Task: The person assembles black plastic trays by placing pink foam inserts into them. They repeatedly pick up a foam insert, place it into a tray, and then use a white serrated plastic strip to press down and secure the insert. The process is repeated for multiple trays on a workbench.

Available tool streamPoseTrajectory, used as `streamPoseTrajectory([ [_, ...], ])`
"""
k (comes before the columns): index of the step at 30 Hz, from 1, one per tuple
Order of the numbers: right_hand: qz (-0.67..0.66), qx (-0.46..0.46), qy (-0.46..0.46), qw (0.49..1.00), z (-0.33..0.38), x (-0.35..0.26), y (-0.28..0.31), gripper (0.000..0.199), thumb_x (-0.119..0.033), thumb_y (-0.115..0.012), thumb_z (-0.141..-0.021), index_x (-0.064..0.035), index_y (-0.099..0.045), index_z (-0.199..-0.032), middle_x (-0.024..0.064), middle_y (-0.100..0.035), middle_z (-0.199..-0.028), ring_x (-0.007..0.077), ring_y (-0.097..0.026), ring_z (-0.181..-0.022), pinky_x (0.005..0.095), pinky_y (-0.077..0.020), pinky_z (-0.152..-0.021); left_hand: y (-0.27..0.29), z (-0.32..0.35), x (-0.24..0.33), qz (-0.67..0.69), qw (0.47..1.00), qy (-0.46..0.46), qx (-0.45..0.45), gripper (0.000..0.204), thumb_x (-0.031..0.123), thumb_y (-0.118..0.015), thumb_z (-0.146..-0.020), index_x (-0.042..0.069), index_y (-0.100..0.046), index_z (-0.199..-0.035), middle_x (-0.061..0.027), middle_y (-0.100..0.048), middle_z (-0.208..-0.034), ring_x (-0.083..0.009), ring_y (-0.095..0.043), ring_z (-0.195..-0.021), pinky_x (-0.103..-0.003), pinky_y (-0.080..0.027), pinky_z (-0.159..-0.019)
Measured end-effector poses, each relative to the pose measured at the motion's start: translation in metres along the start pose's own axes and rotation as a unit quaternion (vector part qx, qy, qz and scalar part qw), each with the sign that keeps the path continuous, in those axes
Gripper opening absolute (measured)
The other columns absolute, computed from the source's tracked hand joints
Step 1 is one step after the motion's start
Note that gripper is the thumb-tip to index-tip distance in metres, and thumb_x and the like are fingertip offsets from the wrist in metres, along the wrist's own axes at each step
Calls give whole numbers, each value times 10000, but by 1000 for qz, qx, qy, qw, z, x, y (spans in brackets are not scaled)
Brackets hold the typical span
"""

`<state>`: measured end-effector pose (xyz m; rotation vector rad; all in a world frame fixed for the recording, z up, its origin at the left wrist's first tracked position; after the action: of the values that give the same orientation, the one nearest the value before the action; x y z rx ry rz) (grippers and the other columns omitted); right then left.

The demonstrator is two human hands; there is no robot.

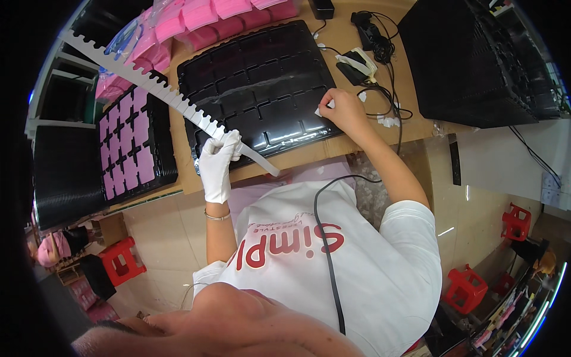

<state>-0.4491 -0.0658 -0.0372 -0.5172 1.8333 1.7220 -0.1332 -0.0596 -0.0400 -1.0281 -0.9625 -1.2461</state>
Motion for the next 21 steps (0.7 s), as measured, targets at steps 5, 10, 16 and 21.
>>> streamPoseTrajectory([
  [5, -84, -42, 135, 986, 26, -31, -3, 109, -114, -724, -747, -42, -660, -799, 75, -655, -774, 196, -623, -708, 308, -470, -644, 0, -2, -4, 12, 1000, -20, 8, 149, 139, -719, -875, 46, -605, -850, -58, -687, -840, -68, -609, -680, -194, -471, -590],
  [10, -335, 71, -45, 939, 107, 31, 82, 61, -59, -678, -816, -45, -632, -853, -6, -630, -821, 73, -567, -782, 244, -469, -713, 8, 3, -2, -4, 1000, -23, 1, 149, 110, -728, -861, 37, -599, -846, -75, -701, -888, -75, -633, -718, -202, -500, -619],
  [16, -100, 507, -219, 828, 283, 269, 119, 100, -120, -627, -888, -38, -571, -898, 2, -585, -796, 118, -542, -723, 282, -461, -669, 17, 22, 2, -107, 992, -54, 28, 199, 149, -756, -845, 31, -598, -820, -52, -689, -845, -56, -597, -673, -195, -487, -580],
  [21, 51, 212, -391, 894, 344, 435, -12, 340, -293, -649, -877, -37, -634, -1100, 124, -648, -1117, 235, -605, -1031, 335, -450, -912, 14, 25, -2, -108, 992, -55, 24, 164, 141, -750, -849, 37, -623, -840, -23, -656, -784, -58, -576, -637, -188, -454, -587],
])
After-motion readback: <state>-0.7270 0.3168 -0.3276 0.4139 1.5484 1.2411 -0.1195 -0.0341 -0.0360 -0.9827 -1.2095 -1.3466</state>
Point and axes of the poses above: each hand's wrist, its own z-axis away from the middle knuckle, its own y-axis out of the back of the hand, x = y × z, the point moved 10 cm from there along -z, towards the middle knuckle
